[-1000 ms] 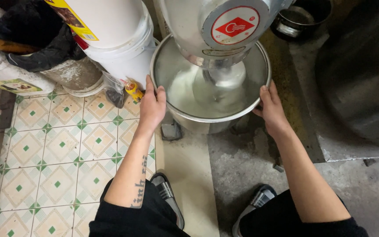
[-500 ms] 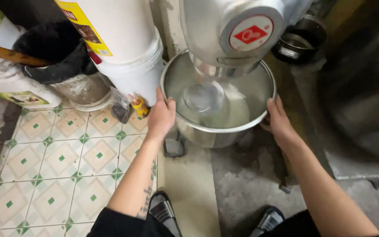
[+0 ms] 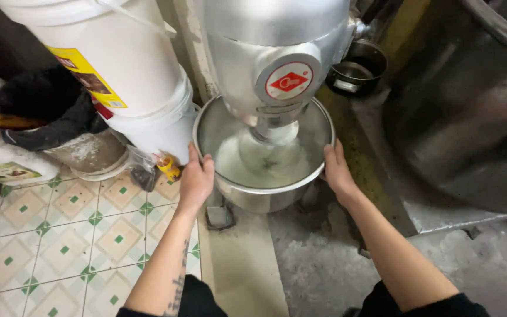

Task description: The person operates a stand mixer, then pours milk into a bowl of cracked eggs, adds oil, and scoops powdered ingredients from containers into the bowl. They retrieve a whisk and begin mixing the ingredients together.

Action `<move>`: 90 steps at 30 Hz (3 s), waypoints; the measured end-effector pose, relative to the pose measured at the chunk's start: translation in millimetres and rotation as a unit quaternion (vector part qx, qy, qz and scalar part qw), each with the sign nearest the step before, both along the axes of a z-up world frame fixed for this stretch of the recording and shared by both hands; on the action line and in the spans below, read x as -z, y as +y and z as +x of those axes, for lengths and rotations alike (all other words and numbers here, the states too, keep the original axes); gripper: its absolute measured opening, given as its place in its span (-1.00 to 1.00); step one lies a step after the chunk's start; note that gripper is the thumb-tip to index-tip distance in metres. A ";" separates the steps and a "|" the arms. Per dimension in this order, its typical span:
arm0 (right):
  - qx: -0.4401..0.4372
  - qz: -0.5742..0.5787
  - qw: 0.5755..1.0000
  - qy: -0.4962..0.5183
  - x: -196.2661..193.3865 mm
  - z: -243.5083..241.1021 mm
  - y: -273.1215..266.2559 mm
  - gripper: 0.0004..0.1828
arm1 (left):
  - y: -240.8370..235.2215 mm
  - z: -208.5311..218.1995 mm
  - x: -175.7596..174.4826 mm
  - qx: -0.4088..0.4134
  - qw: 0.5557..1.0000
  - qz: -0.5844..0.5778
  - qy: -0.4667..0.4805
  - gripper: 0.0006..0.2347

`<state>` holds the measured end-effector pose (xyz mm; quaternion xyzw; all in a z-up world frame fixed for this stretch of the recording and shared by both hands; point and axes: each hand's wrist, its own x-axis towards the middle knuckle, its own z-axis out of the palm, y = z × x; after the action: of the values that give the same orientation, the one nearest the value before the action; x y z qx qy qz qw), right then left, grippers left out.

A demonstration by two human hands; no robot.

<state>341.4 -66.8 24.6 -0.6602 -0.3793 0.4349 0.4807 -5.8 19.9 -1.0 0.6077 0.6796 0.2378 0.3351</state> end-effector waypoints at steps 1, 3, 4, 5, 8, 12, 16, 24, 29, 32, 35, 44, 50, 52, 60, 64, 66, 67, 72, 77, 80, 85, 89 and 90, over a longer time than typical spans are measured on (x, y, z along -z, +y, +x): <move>0.000 -0.003 1.000 0.000 6.9 4.5 -0.9 -0.22 | -17.3 7.8 -20.5 0.000 1.000 -0.003 0.000 -0.28; 0.002 -0.011 1.000 0.002 19.3 9.0 0.8 -0.17 | -48.5 19.2 -66.2 -0.010 0.999 -0.024 -0.027 -0.30; 0.003 -0.016 1.000 0.004 22.9 12.1 3.0 -0.17 | -34.2 13.2 -46.8 -0.010 0.999 -0.029 -0.024 -0.30; -0.003 -0.007 1.000 0.007 26.9 15.0 4.0 -0.15 | -21.5 6.9 -26.9 -0.006 1.000 -0.018 -0.016 -0.29; -0.008 0.012 1.000 0.021 12.5 1.9 -1.2 -0.16 | -5.5 -5.6 2.2 -0.006 1.000 -0.009 -0.008 -0.28; -0.001 0.000 0.999 0.033 -6.0 -3.5 -11.1 -0.12 | -5.4 -5.0 11.3 -0.024 0.999 0.007 -0.029 -0.29; -0.015 -0.001 0.999 0.043 -4.5 1.4 -13.8 -0.12 | -14.5 -3.1 1.9 -0.031 0.998 0.022 -0.044 -0.30; 0.025 -0.063 0.997 0.040 -42.6 -17.0 -21.9 -0.16 | -43.1 12.0 -53.0 -0.062 0.989 -0.025 -0.128 -0.26; 0.017 -0.143 0.989 0.020 -86.9 -25.3 -24.5 -0.18 | -36.3 -3.2 -27.2 -0.038 0.984 -0.123 -0.125 -0.23; 0.037 -0.186 0.982 -0.026 -43.7 13.2 -15.4 -0.18 | -19.9 -19.0 -2.3 -0.003 0.980 -0.175 -0.092 -0.21; 0.104 -0.207 0.973 0.021 -52.8 40.1 -17.5 -0.21 | -9.7 -32.4 -31.5 0.017 0.982 -0.188 -0.012 -0.23; 0.148 -0.054 0.978 0.140 -252.4 114.2 28.4 -0.37 | 14.2 62.7 -323.0 -0.006 0.894 0.443 -0.075 -0.72; -0.017 -0.196 0.980 0.010 -424.0 44.5 78.1 -0.11 | 47.5 143.4 -398.5 0.141 0.899 0.414 -0.019 -0.63; -0.061 -0.230 0.970 -0.043 -406.2 50.8 80.4 -0.15 | 42.8 155.4 -383.6 0.137 0.921 0.365 0.018 -0.60; -0.195 -0.252 0.939 0.131 -380.5 68.3 115.8 -0.06 | 43.8 161.7 -384.2 0.120 0.919 0.318 0.201 -0.44; -0.250 -0.244 0.927 0.136 -378.6 64.6 142.9 -0.06 | 42.3 162.5 -393.2 0.128 0.930 0.279 0.203 -0.43; -0.290 -0.231 0.924 0.097 -391.0 57.9 146.3 -0.17 | 39.2 161.2 -397.4 0.136 0.932 0.272 0.196 -0.41; -0.297 -0.236 0.920 0.098 -381.2 56.8 146.4 -0.17 | 36.3 160.2 -396.4 0.131 0.934 0.266 0.199 -0.41; -0.236 -0.280 0.930 0.037 -377.5 48.2 158.7 -0.13 | 43.7 163.5 -393.9 0.127 0.935 0.264 0.200 -0.41; -0.188 -0.426 0.882 -0.071 -476.9 6.7 143.4 -0.05 | 44.3 159.8 -399.5 0.145 0.932 0.257 0.211 -0.41; -0.171 -0.422 0.887 -0.072 -487.1 1.8 138.9 -0.13 | 43.2 159.9 -398.5 0.143 0.931 0.261 0.209 -0.42; -0.187 -0.418 0.885 -0.082 -483.2 5.1 136.6 -0.17 | 45.1 160.4 -401.3 0.147 0.931 0.256 0.215 -0.43; -0.210 -0.334 0.912 -0.108 -405.6 32.8 147.1 -0.20 | 46.5 158.8 -404.8 0.153 0.931 0.245 0.224 -0.40; -0.223 -0.265 0.928 -0.136 -371.4 46.9 150.5 -0.30 | 46.5 160.2 -405.3 0.159 0.930 0.239 0.232 -0.39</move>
<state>388.3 83.7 396.0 -0.7151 -0.4492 0.5214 0.1225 154.4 66.5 404.3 0.8079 0.5562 0.1894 0.0465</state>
